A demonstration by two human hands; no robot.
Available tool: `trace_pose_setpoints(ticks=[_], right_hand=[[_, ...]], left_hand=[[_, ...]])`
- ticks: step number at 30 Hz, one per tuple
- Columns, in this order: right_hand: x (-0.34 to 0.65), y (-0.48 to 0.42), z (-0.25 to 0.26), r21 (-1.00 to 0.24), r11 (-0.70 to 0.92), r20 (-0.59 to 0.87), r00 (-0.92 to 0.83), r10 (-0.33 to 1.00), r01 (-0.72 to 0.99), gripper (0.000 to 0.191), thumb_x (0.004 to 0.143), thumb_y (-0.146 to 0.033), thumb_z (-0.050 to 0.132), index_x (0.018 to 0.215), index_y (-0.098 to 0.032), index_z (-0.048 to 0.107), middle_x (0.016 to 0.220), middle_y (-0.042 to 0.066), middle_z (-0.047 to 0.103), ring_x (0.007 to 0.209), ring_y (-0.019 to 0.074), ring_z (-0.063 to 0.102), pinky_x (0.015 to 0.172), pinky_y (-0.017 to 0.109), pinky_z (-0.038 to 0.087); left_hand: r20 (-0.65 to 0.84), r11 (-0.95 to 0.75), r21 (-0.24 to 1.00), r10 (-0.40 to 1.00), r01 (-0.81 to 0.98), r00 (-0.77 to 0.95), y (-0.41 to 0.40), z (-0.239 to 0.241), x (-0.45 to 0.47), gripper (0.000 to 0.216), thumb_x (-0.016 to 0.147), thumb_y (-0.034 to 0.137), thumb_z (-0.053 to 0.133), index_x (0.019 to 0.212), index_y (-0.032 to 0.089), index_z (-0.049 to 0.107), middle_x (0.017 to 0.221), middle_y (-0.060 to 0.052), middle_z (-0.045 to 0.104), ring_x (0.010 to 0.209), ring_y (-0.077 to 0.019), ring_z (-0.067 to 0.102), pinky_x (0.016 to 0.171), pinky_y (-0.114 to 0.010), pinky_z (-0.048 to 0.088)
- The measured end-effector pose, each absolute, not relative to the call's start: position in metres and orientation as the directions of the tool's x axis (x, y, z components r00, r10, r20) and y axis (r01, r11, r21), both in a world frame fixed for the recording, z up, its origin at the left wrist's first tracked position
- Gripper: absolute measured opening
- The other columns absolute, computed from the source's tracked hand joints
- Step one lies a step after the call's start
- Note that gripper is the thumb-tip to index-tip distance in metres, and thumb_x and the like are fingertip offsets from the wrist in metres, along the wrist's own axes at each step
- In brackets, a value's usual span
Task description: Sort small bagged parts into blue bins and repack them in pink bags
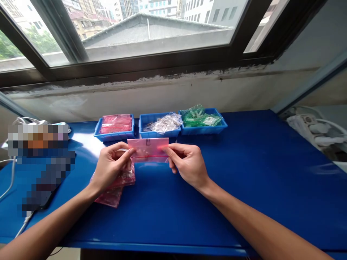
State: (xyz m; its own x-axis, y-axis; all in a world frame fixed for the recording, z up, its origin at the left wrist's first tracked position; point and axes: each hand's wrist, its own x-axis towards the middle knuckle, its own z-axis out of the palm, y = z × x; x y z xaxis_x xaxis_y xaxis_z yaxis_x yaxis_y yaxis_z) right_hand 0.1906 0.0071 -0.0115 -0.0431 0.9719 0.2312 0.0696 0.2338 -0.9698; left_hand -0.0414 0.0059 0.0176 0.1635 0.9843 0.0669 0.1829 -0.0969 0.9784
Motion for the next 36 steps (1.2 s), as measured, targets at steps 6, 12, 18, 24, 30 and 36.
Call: trace_pose_setpoints(ticks=[6, 12, 18, 24, 30, 36], right_hand=[[0.190, 0.007, -0.014, -0.920, 0.373, 0.378, 0.019, 0.926, 0.122, 0.021, 0.091, -0.022, 0.075, 0.108, -0.024, 0.087, 0.094, 0.006, 0.085, 0.051, 0.0137, 0.066, 0.047, 0.026, 0.056], [0.192, 0.004, -0.010, -0.897, 0.430, 0.430, -0.018, 0.902, 0.101, 0.019, 0.093, -0.021, 0.073, 0.106, -0.024, 0.086, 0.098, 0.006, 0.085, 0.062, 0.0165, 0.073, 0.052, 0.025, 0.058], [0.191, 0.003, -0.009, -0.947, 0.286, 0.261, -0.168, 0.951, 0.147, 0.048, 0.101, -0.047, 0.064, 0.066, -0.016, 0.075, 0.044, -0.001, 0.058, 0.035, 0.0103, 0.052, 0.037, 0.021, 0.041], [0.193, 0.006, -0.010, -0.943, 0.303, 0.273, -0.204, 0.940, 0.136, 0.041, 0.103, -0.044, 0.060, 0.081, -0.015, 0.079, 0.053, 0.000, 0.062, 0.040, 0.0106, 0.056, 0.040, 0.020, 0.044], [0.190, 0.005, -0.007, -0.826, 0.516, 0.442, -0.308, 0.843, 0.227, 0.028, 0.102, -0.026, 0.058, 0.085, -0.016, 0.078, 0.055, -0.001, 0.065, 0.041, 0.0099, 0.057, 0.042, 0.021, 0.045], [0.181, -0.022, 0.031, -0.340, 0.928, 0.821, -0.433, 0.371, 0.150, 0.017, 0.093, -0.009, 0.060, 0.100, -0.020, 0.070, 0.061, -0.004, 0.069, 0.042, 0.0097, 0.055, 0.046, 0.025, 0.046]], left_hand=[[0.503, -0.521, 0.798, 0.853, 0.303, 0.142, 0.003, 0.008, -0.046, 0.014, 0.098, 0.017, 0.064, 0.107, 0.018, 0.074, 0.105, -0.007, 0.080, 0.100, -0.0191, 0.076, 0.088, -0.029, 0.060], [0.588, -0.616, 0.703, 0.785, 0.356, 0.198, 0.004, 0.011, -0.049, 0.011, 0.095, 0.014, 0.065, 0.103, 0.018, 0.072, 0.096, -0.005, 0.073, 0.093, -0.0174, 0.067, 0.081, -0.027, 0.053], [0.294, -0.355, 0.862, 0.932, 0.362, 0.214, 0.002, 0.016, -0.045, 0.034, 0.099, 0.036, 0.062, 0.071, 0.018, 0.060, 0.065, 0.002, 0.053, 0.060, -0.0118, 0.045, 0.056, -0.025, 0.037], [0.364, -0.322, 0.863, 0.931, 0.390, -0.035, 0.042, 0.039, -0.077, 0.031, 0.092, 0.045, 0.067, 0.075, 0.019, 0.065, 0.068, 0.001, 0.059, 0.061, -0.0134, 0.049, 0.057, -0.025, 0.037], [0.323, -0.088, 0.570, 0.938, 0.817, -0.124, 0.105, 0.057, -0.123, 0.033, 0.087, 0.047, 0.059, 0.078, 0.017, 0.070, 0.069, -0.004, 0.066, 0.067, -0.0194, 0.059, 0.065, -0.029, 0.041], [0.288, 0.011, 0.330, 0.951, 0.944, -0.112, 0.118, 0.047, -0.129, 0.029, 0.082, 0.046, 0.066, 0.090, 0.019, 0.073, 0.084, -0.010, 0.073, 0.085, -0.0310, 0.068, 0.072, -0.035, 0.047]])
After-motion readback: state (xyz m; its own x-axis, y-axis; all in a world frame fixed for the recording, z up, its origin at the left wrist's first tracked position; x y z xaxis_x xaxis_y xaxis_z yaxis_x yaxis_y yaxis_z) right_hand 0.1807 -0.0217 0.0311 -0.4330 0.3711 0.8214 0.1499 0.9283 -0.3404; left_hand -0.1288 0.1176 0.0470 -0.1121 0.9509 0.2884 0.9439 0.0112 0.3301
